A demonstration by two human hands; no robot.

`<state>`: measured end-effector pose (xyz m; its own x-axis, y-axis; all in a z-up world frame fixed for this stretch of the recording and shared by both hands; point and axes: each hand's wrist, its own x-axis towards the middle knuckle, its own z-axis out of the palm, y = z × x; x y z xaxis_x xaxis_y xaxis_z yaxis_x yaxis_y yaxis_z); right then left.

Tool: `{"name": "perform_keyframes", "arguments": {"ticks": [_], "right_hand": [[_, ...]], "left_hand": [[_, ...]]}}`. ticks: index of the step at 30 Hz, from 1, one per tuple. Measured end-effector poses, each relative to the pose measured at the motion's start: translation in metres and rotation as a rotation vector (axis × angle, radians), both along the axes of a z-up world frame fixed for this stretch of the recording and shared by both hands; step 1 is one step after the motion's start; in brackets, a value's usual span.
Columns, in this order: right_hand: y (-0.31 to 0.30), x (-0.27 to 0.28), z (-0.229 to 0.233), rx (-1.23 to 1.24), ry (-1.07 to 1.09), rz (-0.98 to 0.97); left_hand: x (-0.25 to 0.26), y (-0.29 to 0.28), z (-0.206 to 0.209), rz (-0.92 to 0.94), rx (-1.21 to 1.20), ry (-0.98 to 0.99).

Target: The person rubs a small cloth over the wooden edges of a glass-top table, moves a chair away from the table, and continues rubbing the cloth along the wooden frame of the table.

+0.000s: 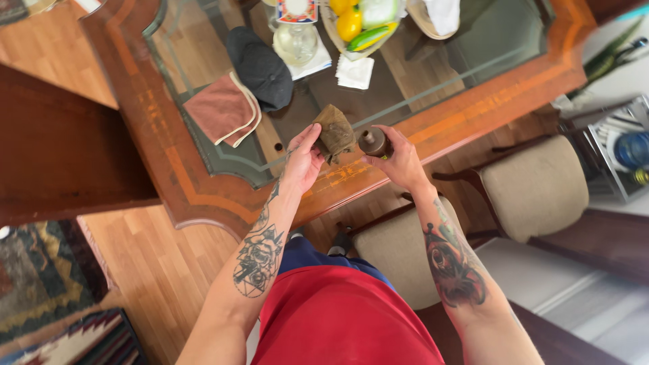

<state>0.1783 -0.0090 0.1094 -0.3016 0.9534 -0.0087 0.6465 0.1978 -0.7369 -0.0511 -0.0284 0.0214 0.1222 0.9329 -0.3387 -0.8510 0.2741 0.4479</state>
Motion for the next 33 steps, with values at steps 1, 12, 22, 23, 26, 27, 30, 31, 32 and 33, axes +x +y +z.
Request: {"name": "perform_keyframes", "arguments": {"ticks": [1,12,22,23,26,27,30,31,32,33], "right_hand": [[0.003,-0.003,-0.005,-0.08,0.017,-0.035],[0.051,-0.092,-0.076,-0.165,0.254,-0.046],[0.091,-0.185,-0.117,-0.146,0.075,-0.021],[0.091,-0.19,-0.119,-0.152,0.056,-0.028],[0.092,-0.197,-0.126,-0.141,0.031,-0.045],[0.094,-0.198,-0.129,-0.134,0.045,-0.042],[0.094,-0.191,-0.142,-0.105,0.103,-0.007],[0.094,-0.188,-0.145,-0.085,0.133,0.026],[0.096,-0.183,-0.147,-0.063,0.163,0.056],[0.098,-0.175,-0.147,0.011,0.174,0.049]], "left_hand": [[-0.006,-0.003,-0.001,0.025,0.003,0.007],[-0.103,-0.06,0.003,0.22,-0.193,0.185],[-0.169,-0.075,-0.03,0.245,-0.179,0.15],[-0.173,-0.072,-0.032,0.235,-0.199,0.159],[-0.177,-0.065,-0.034,0.216,-0.226,0.166],[-0.178,-0.062,-0.034,0.213,-0.227,0.166],[-0.175,-0.052,-0.033,0.177,-0.203,0.168],[-0.172,-0.048,-0.032,0.153,-0.215,0.19],[-0.168,-0.043,-0.03,0.126,-0.224,0.214],[-0.162,-0.038,-0.028,0.098,-0.233,0.239]]}}
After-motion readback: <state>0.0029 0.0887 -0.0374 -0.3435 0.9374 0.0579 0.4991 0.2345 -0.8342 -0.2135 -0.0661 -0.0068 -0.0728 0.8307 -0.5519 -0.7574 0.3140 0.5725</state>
